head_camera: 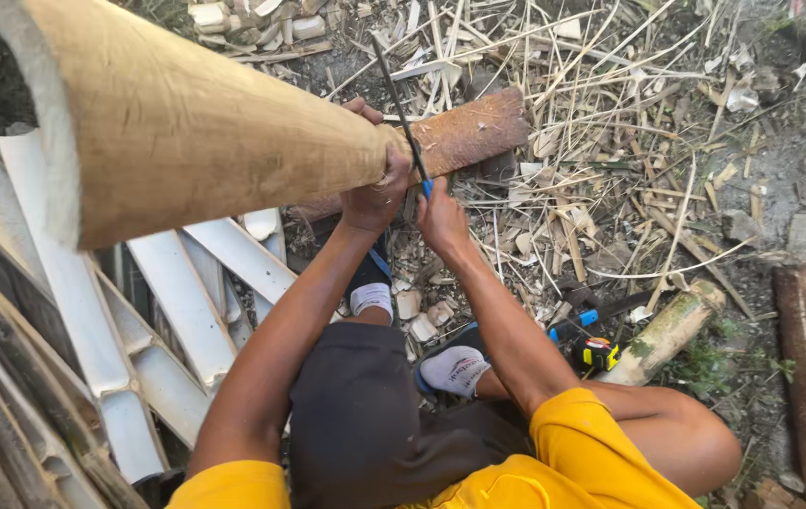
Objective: The person sits on the ground and uses a machete to split long bamboo poles into thin strips. They repeatedly position the bamboo on a wooden block, strike it with the machete to split the material, and then place the finished strips into a pile.
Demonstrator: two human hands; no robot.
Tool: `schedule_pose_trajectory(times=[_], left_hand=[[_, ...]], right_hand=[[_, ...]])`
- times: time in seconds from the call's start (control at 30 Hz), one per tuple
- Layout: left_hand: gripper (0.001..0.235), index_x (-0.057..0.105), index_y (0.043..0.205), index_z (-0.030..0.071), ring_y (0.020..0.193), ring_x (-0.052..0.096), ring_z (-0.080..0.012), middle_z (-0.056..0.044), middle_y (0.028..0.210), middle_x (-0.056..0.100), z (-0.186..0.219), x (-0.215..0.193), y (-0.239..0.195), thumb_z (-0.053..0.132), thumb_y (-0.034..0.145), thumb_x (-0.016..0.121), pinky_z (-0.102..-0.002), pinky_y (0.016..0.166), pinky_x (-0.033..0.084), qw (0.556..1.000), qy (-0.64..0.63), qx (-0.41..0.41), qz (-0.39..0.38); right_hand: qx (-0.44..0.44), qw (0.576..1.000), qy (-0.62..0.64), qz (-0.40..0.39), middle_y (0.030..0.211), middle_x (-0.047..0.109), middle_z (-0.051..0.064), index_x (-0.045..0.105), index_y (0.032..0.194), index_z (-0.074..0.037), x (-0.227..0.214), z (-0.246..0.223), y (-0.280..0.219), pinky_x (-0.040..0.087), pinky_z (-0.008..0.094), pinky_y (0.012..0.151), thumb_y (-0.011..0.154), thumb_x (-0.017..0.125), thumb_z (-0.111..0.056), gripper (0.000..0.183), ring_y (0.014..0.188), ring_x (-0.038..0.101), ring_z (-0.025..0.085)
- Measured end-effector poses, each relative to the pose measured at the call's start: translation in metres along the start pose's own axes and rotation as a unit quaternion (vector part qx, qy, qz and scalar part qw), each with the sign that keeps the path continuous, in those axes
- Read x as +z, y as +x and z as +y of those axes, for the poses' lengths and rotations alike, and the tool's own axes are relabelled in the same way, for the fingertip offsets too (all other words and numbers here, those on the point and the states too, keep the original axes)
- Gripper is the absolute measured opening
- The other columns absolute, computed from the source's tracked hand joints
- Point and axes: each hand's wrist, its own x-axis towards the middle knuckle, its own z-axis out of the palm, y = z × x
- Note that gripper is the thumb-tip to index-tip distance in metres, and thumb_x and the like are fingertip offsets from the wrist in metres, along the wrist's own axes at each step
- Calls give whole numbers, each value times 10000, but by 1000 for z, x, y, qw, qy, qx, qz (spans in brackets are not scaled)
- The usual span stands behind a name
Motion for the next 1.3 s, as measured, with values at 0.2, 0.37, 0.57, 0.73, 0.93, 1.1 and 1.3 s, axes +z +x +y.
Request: schedule_pose_trajectory(times=[0.2, 0.37, 0.57, 0.73, 0.93, 1.1, 1.3], left_hand=[[605, 360, 1477, 1, 1239, 557, -258, -103, 1273, 538, -1, 0, -5, 87, 934, 613, -410, 1182, 441, 999, -40, 23, 17], [592, 367, 1462, 2, 1261, 533, -251, -110, 1299, 515, 1, -3, -1, 86, 931, 618, -404, 1180, 423, 999, -29, -18, 9], [616, 319, 1499, 40, 1271, 533, -234, -93, 1321, 512, -8, -6, -1, 79, 959, 615, -393, 1201, 418, 999, -46, -14, 10], [754, 151, 1598, 27, 1364, 503, -254, -142, 1435, 487, -40, -49, -31, 103, 1026, 636, -403, 1242, 378, 986, -138, -80, 55], [402, 603, 1247, -23, 1164, 625, -271, -157, 1220, 688, -101, -136, -135, 285, 1019, 724, -429, 1064, 422, 985, 109, -129, 38], [412, 735, 1010, 3, 776, 687, -235, -154, 901, 731, -108, -120, -170, 404, 1047, 648, -400, 712, 552, 877, 19, -478, -46], [319, 699, 1197, 133, 1039, 670, -281, -96, 1148, 687, -51, -108, -120, 315, 935, 702, -427, 870, 550, 949, 248, -163, -104]], right_hand=[[-48, 983, 177, 29, 711, 653, 155, 436, 1193, -37, -85, -40, -25, 520, 433, 487, 1081, 538, -219, 237, 585, 704, 291], [-202, 914, 273, 224, 764, 667, 175, 393, 1280, -15, -93, -54, -35, 544, 435, 520, 1071, 547, -219, 331, 633, 733, 316], [61, 996, 58, -6, 838, 659, 297, 464, 1174, -32, 13, 21, 5, 496, 616, 734, 1021, 630, -275, 332, 820, 646, 542], [29, 990, 138, 17, 906, 677, 264, 507, 1107, -32, 40, 57, -12, 509, 563, 739, 984, 641, -275, 304, 856, 673, 484], [87, 982, 168, 7, 843, 673, 270, 494, 1129, -39, 39, 47, -104, 494, 569, 702, 975, 610, -248, 285, 811, 673, 489], [117, 973, 198, -11, 813, 687, 278, 499, 1134, -57, 22, 38, -119, 520, 558, 716, 979, 585, -269, 276, 804, 705, 481], [111, 980, 166, -5, 873, 686, 284, 491, 1133, -60, 20, 46, -118, 506, 575, 739, 957, 608, -278, 304, 855, 674, 510]])
